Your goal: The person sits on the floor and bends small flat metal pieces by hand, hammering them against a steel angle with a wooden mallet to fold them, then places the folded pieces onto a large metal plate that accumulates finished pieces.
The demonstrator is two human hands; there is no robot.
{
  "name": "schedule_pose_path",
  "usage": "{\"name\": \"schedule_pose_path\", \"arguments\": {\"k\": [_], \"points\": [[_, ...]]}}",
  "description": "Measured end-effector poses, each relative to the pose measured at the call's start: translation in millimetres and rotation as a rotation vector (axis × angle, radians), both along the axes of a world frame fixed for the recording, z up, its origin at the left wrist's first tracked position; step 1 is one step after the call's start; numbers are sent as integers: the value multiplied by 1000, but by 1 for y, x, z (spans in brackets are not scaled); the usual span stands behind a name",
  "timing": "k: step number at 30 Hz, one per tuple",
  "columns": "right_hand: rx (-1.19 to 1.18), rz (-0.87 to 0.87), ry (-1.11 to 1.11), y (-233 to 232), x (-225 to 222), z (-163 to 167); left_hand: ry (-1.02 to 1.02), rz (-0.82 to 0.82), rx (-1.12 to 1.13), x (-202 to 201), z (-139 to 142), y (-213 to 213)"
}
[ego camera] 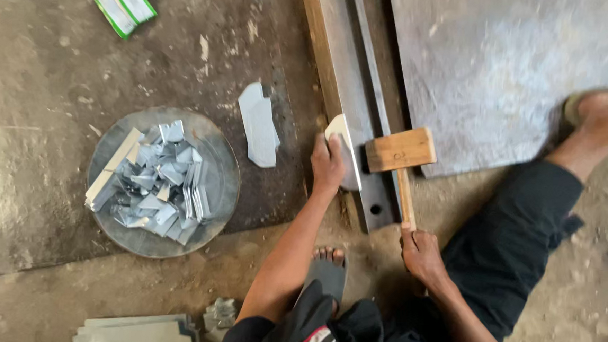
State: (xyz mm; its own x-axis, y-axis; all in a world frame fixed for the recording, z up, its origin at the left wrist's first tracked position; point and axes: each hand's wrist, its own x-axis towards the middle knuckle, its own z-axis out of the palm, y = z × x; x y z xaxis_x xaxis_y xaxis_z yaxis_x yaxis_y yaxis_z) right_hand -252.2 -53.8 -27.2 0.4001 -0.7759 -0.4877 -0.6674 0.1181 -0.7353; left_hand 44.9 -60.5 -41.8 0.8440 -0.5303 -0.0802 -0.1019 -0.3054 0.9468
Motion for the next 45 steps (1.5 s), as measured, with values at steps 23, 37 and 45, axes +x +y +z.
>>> {"name": "schedule_pose_path", "arguments": {"k": [23, 37, 45], "points": [[206, -588, -912, 4, -10, 88, -239, 92, -163, 2, 21, -22], [350, -333, -396, 31, -22, 23, -292, 72, -173, 3, 25, -20], [254, -349, -317, 9, -31, 29, -256, 19, -209, -3, 33, -14]]}}
